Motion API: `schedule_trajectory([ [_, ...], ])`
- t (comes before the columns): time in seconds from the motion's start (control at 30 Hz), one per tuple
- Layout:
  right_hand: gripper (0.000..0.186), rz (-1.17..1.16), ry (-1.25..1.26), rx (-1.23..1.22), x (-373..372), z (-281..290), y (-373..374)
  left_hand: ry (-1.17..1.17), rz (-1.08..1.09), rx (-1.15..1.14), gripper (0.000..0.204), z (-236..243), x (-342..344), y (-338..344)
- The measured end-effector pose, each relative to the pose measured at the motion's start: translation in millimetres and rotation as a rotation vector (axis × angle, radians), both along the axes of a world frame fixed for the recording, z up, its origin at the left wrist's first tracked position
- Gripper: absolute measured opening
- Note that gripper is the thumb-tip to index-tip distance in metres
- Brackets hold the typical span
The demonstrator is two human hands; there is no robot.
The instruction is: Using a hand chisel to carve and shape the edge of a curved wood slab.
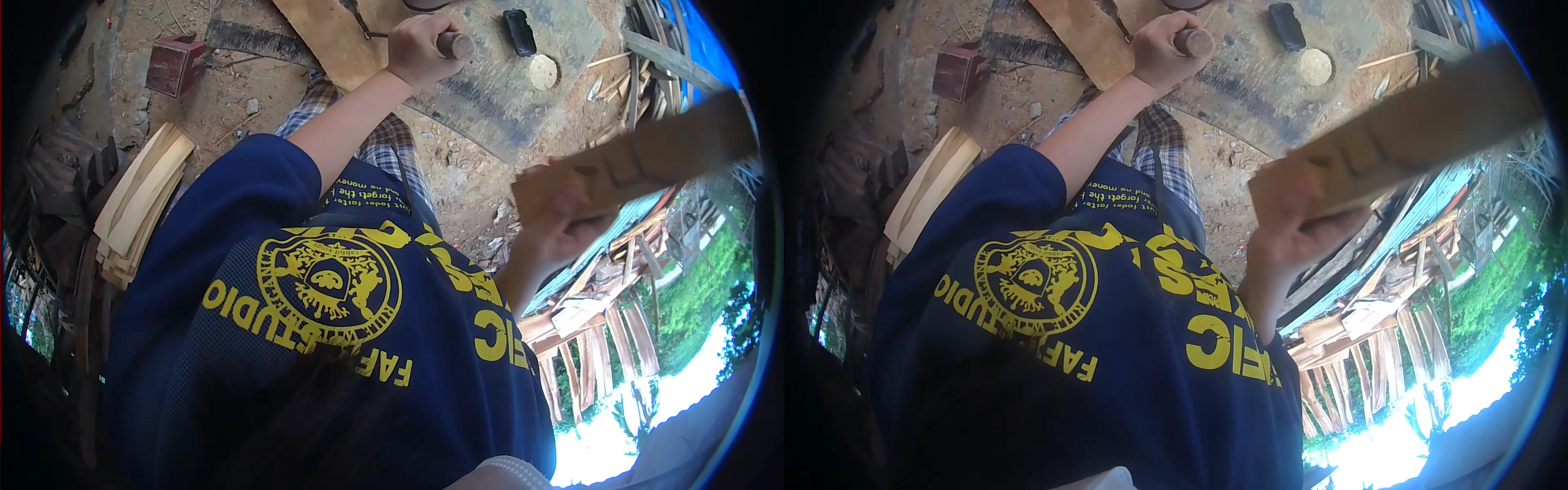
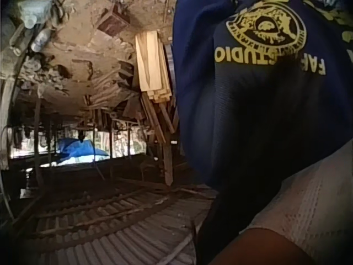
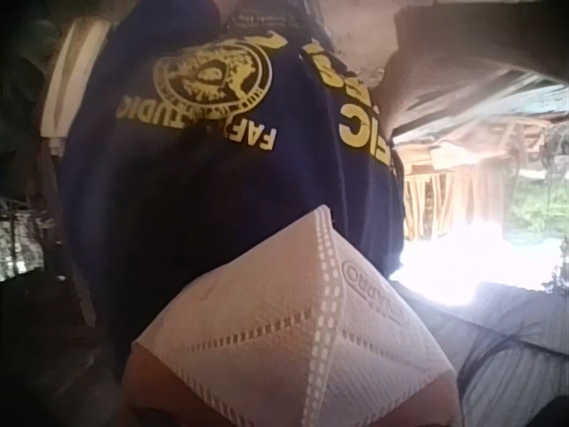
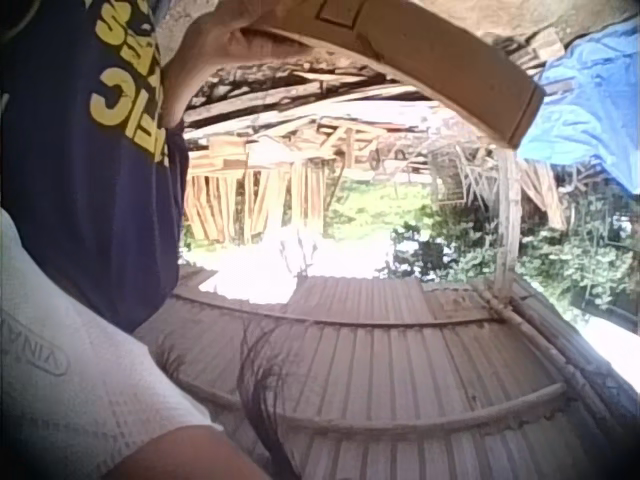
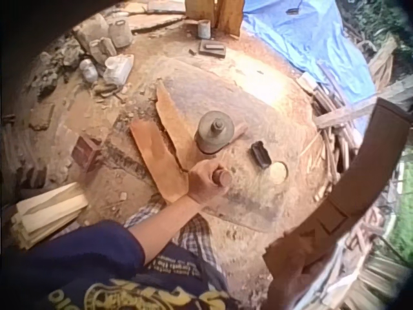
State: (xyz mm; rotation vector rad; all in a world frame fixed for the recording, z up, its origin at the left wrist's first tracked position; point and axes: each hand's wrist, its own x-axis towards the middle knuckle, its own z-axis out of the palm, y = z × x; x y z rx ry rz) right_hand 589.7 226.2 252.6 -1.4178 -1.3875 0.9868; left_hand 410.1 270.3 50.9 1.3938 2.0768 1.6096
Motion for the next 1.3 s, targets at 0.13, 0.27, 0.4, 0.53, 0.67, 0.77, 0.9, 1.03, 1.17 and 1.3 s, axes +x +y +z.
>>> schedule_trajectory([
  [0.13, 0.048, 0.331, -0.574, -0.011, -27, -39, 9, 0.012, -0.011, 0.015, 0.022, 4, 0, 7],
  [0.27, 0.052, 0.526, -0.505, -0.141, -35, -51, 14, -0.108, 0.007, 0.042, 0.022, 2, -7, 8],
  [0.4, 0.056, 0.245, -0.265, -0.066, -46, 4, 25, -0.14, 0.03, -0.022, 0.023, 4, -26, 3],
  [0.53, 0.057, 0.286, -0.382, 0.081, -59, -23, 18, -0.23, 0.037, 0.109, 0.022, -6, -35, 6],
  [0.67, 0.054, 0.565, -0.651, -0.353, -85, -19, 16, -0.285, 0.012, -0.037, 0.027, 2, -39, -3],
  [0.77, 0.06, 0.564, -0.405, -0.309, -53, -19, 24, -0.144, -0.104, 0.042, 0.021, 10, -32, -12],
  [0.9, 0.056, 0.27, -0.388, -0.154, -14, -15, 14, 0.084, -0.549, 0.093, 0.016, -4, -1, -41],
  [1.03, 0.053, 0.109, -0.381, -0.332, 13, -31, 5, 0.342, -1.157, -0.293, 0.017, -30, 17, -67],
  [1.17, 0.046, 0.046, -0.339, -0.366, 44, -67, -10, 0.71, -1.583, -0.673, 0.015, -23, 14, -74],
  [1.3, 0.044, 0.008, -0.418, -0.367, 69, -101, -23, 0.402, -1.289, -0.894, 0.029, 24, 2, -71],
])
